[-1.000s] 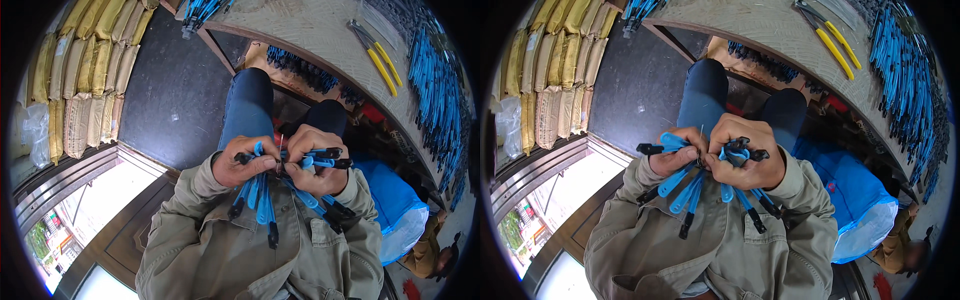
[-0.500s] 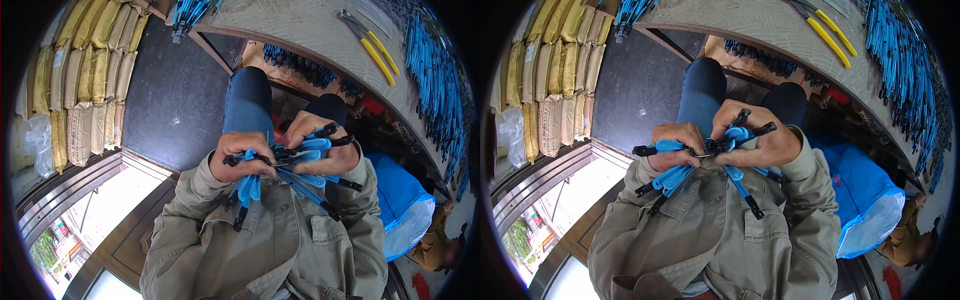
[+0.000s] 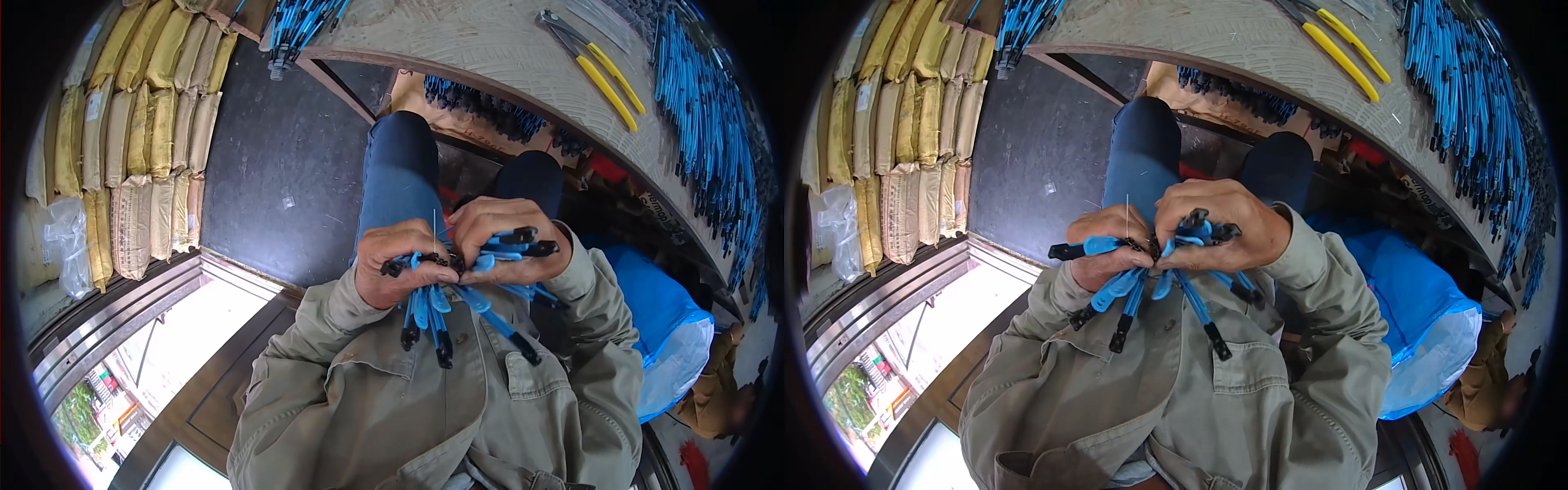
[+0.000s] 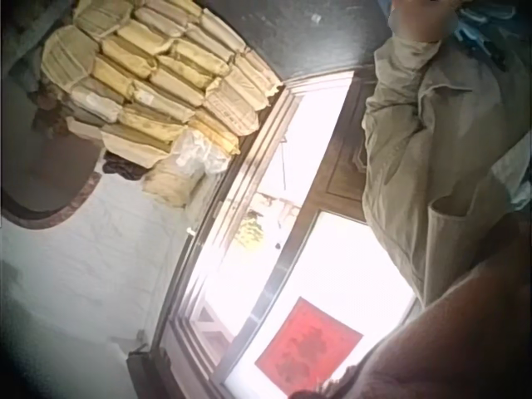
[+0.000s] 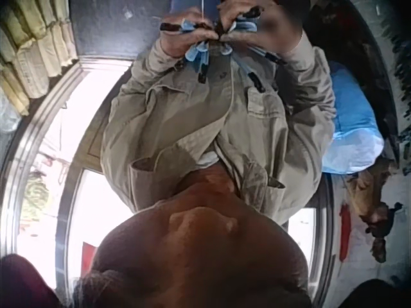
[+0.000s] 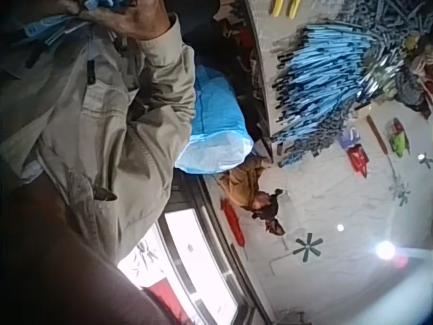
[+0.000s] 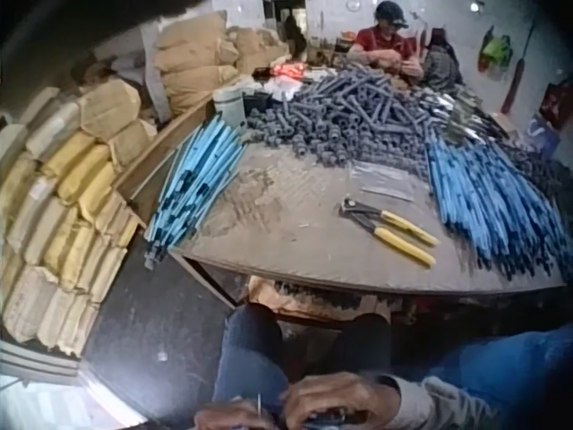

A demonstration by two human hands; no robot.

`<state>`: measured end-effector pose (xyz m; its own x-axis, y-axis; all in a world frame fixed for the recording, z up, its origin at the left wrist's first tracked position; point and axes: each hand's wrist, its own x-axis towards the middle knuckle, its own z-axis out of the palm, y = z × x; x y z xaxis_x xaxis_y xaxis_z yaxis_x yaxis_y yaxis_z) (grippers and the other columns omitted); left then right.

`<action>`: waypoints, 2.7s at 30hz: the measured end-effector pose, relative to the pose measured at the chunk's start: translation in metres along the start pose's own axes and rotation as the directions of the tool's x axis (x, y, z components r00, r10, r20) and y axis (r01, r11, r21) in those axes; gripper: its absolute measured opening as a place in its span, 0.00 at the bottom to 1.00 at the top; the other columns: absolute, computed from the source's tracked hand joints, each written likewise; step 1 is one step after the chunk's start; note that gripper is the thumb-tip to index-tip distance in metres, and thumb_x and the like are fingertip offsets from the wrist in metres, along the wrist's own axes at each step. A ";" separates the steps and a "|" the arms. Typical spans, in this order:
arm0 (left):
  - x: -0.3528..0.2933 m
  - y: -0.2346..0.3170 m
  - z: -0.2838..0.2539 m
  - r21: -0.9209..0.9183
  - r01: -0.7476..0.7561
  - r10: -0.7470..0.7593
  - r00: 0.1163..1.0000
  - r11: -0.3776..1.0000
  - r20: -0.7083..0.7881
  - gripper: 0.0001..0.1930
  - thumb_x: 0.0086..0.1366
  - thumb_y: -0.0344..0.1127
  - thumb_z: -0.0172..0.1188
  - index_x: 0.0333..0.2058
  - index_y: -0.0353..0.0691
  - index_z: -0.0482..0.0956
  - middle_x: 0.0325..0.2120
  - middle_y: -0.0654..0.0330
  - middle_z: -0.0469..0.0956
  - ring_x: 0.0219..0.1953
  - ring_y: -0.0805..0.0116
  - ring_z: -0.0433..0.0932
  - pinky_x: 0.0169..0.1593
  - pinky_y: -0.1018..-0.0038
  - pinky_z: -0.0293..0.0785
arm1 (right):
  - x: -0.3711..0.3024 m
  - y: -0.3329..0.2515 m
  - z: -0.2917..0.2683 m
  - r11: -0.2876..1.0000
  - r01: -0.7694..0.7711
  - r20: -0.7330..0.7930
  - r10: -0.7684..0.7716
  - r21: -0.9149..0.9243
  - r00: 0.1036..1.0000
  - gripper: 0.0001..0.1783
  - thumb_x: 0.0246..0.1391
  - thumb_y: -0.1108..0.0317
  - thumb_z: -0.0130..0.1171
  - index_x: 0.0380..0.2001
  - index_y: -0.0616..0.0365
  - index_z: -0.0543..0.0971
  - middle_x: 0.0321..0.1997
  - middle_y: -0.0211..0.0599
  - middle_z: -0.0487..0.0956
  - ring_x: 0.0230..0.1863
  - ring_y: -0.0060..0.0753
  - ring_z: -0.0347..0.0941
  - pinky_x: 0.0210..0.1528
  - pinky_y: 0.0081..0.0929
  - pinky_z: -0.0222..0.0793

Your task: The person assembles blue multi-pronged components by inserting them into black hubs and securing them with pliers.

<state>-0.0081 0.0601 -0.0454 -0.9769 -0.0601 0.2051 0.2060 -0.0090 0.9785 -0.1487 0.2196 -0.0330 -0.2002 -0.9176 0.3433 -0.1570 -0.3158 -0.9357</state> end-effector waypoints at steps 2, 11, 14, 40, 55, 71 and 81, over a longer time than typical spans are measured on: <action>-0.001 0.000 0.001 0.007 -0.013 0.013 1.000 1.000 -0.006 0.08 0.47 0.27 0.68 0.25 0.35 0.78 0.21 0.59 0.76 0.23 0.72 0.74 0.26 0.78 0.67 | 0.000 -0.001 0.000 0.999 -0.035 -0.026 0.035 0.003 0.999 0.11 0.34 0.74 0.69 0.24 0.58 0.76 0.25 0.36 0.76 0.31 0.36 0.74 0.41 0.35 0.70; 0.002 0.007 -0.009 -0.033 0.060 -0.058 0.997 0.998 0.053 0.10 0.48 0.27 0.68 0.25 0.35 0.74 0.25 0.55 0.76 0.27 0.68 0.75 0.32 0.76 0.69 | -0.003 -0.001 0.005 0.991 -0.134 -0.128 0.131 -0.014 0.983 0.12 0.35 0.73 0.69 0.24 0.58 0.75 0.26 0.37 0.77 0.30 0.35 0.74 0.43 0.37 0.70; 0.005 0.006 -0.015 -0.004 0.061 -0.060 0.989 0.998 0.134 0.11 0.47 0.27 0.68 0.25 0.35 0.72 0.27 0.54 0.76 0.30 0.67 0.76 0.33 0.75 0.69 | -0.004 0.000 0.008 0.990 -0.139 -0.155 0.135 -0.018 0.979 0.12 0.36 0.73 0.69 0.23 0.58 0.75 0.26 0.37 0.77 0.30 0.35 0.74 0.42 0.37 0.70; 0.015 -0.005 0.005 -0.090 0.027 -0.019 0.996 0.996 0.085 0.14 0.46 0.23 0.68 0.34 0.36 0.78 0.31 0.57 0.77 0.32 0.68 0.76 0.35 0.76 0.71 | 0.011 -0.037 0.001 0.890 -0.443 -0.330 0.389 -0.105 0.860 0.09 0.40 0.76 0.61 0.28 0.62 0.73 0.26 0.30 0.71 0.27 0.20 0.68 0.31 0.17 0.64; 0.013 0.008 -0.010 -0.191 0.148 -0.131 0.986 0.970 0.100 0.12 0.49 0.26 0.67 0.34 0.35 0.79 0.32 0.55 0.77 0.35 0.68 0.75 0.38 0.75 0.70 | 0.012 -0.018 0.023 0.969 -0.244 -0.525 0.222 0.029 0.821 0.04 0.41 0.77 0.60 0.19 0.62 0.74 0.25 0.36 0.73 0.28 0.26 0.68 0.30 0.22 0.62; 0.016 0.003 -0.018 -0.332 0.262 -0.171 0.945 0.906 0.279 0.08 0.52 0.27 0.64 0.32 0.33 0.78 0.28 0.59 0.74 0.31 0.72 0.72 0.36 0.76 0.67 | 0.012 -0.019 0.031 0.971 -0.234 -0.455 0.234 0.057 0.859 0.05 0.43 0.75 0.60 0.20 0.62 0.73 0.25 0.36 0.72 0.28 0.24 0.67 0.30 0.22 0.62; 0.017 0.024 -0.013 0.056 0.284 -0.290 0.941 0.957 0.173 0.15 0.46 0.25 0.68 0.36 0.33 0.78 0.27 0.60 0.74 0.29 0.73 0.72 0.34 0.76 0.68 | 0.007 -0.022 0.034 0.973 -0.229 -0.589 0.181 -0.008 0.788 0.05 0.43 0.76 0.58 0.19 0.61 0.73 0.27 0.37 0.72 0.28 0.26 0.67 0.30 0.22 0.62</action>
<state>-0.0192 0.0458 -0.0184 -0.9892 0.1185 -0.0866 -0.0836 0.0303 0.9960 -0.1135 0.2118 -0.0131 -0.7557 -0.6377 0.1489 -0.1147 -0.0950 -0.9889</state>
